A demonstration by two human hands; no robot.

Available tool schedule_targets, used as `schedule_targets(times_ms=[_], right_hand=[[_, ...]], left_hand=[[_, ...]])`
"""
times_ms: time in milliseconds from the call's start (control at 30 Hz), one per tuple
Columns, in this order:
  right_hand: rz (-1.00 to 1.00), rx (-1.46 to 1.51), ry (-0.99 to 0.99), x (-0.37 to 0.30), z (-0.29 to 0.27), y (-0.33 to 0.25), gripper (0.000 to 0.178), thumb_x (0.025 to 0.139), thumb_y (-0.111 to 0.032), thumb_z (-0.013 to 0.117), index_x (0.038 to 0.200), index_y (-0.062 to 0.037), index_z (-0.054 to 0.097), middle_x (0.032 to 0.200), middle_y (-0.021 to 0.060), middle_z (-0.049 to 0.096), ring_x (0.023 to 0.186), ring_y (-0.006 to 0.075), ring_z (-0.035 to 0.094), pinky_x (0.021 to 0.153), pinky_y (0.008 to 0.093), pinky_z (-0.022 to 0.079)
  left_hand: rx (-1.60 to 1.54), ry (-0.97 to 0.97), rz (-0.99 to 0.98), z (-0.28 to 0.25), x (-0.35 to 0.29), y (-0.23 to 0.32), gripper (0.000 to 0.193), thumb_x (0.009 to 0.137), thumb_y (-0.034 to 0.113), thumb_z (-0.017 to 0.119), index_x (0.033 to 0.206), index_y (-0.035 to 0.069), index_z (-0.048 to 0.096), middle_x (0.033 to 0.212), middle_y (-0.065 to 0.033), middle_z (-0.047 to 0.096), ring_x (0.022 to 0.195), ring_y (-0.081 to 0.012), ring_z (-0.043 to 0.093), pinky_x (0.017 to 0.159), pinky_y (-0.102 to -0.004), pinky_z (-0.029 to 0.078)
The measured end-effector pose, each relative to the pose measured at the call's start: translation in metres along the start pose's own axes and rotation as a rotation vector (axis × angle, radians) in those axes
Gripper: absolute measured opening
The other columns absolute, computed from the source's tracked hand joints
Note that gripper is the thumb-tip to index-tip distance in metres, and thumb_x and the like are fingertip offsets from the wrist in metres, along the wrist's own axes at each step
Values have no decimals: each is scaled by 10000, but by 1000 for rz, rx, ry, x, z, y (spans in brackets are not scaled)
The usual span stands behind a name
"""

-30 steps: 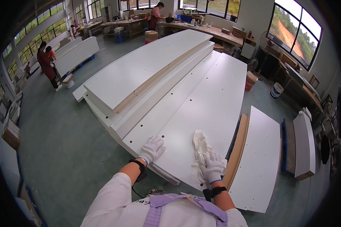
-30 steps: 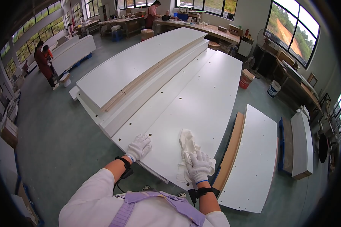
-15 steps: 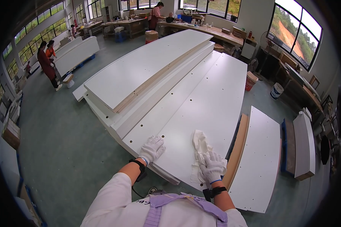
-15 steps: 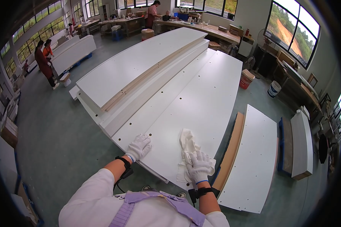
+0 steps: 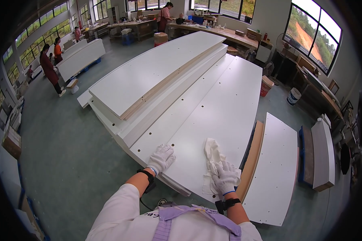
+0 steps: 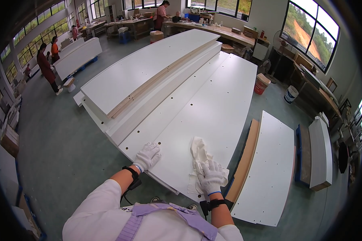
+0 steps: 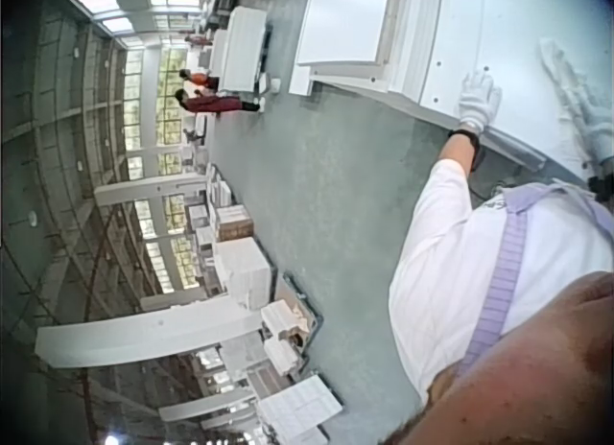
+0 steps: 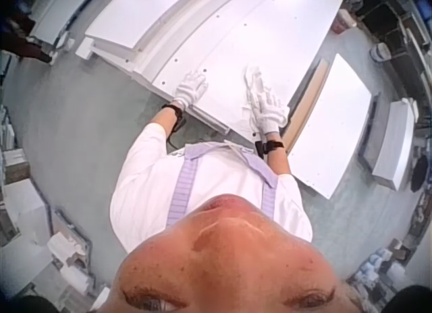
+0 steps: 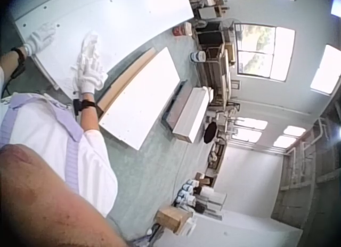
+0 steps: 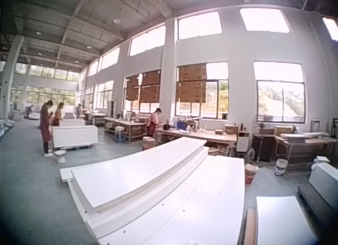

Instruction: Wiping and inspecting white furniture panels with a cloth in a factory setting.

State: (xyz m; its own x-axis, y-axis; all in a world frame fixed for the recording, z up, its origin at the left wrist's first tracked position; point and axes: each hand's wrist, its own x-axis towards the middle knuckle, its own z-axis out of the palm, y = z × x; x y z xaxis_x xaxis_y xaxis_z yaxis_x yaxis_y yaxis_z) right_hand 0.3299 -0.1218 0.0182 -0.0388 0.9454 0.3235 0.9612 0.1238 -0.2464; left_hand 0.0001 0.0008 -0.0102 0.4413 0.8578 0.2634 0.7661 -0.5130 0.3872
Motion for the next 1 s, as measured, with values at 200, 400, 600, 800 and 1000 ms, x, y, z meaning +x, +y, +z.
schedule_targets(times_ms=[200,400,600,800,1000], right_hand=[[5,15,-12,0,-1,0,491,786,-356,682,1248,-195,652,1282,155,588,1206,357,523,1075,519,367],[4,-7,8,0,-1,-1,472,787,-359,682,1229,-194,664,1288,157,590,1198,362,528,1061,516,376],[4,-19,5,0,-2,-1,470,794,-368,679,1233,-199,668,1292,159,596,1197,363,532,1047,517,386],[-6,-38,17,-1,0,0,479,789,-367,682,1237,-199,667,1293,161,598,1198,363,534,1056,518,383],[4,-20,-8,0,-1,-1,483,788,-367,685,1239,-197,665,1296,164,594,1209,363,531,1068,519,377]], left_hand=[[-1,-1,13,1,0,-1,457,974,404,544,1259,55,625,1401,-210,542,1342,-392,455,1190,-452,293],[7,3,16,2,0,-1,455,971,399,550,1261,56,622,1402,-208,541,1341,-384,458,1191,-452,290],[2,-12,8,1,1,-1,456,970,401,549,1258,56,625,1403,-207,541,1343,-382,456,1194,-451,285],[10,-8,7,2,1,-1,462,969,408,550,1260,58,626,1407,-204,540,1348,-381,451,1195,-452,284],[7,-8,3,2,0,-2,466,973,412,544,1267,59,622,1415,-200,534,1353,-384,446,1194,-453,284]])
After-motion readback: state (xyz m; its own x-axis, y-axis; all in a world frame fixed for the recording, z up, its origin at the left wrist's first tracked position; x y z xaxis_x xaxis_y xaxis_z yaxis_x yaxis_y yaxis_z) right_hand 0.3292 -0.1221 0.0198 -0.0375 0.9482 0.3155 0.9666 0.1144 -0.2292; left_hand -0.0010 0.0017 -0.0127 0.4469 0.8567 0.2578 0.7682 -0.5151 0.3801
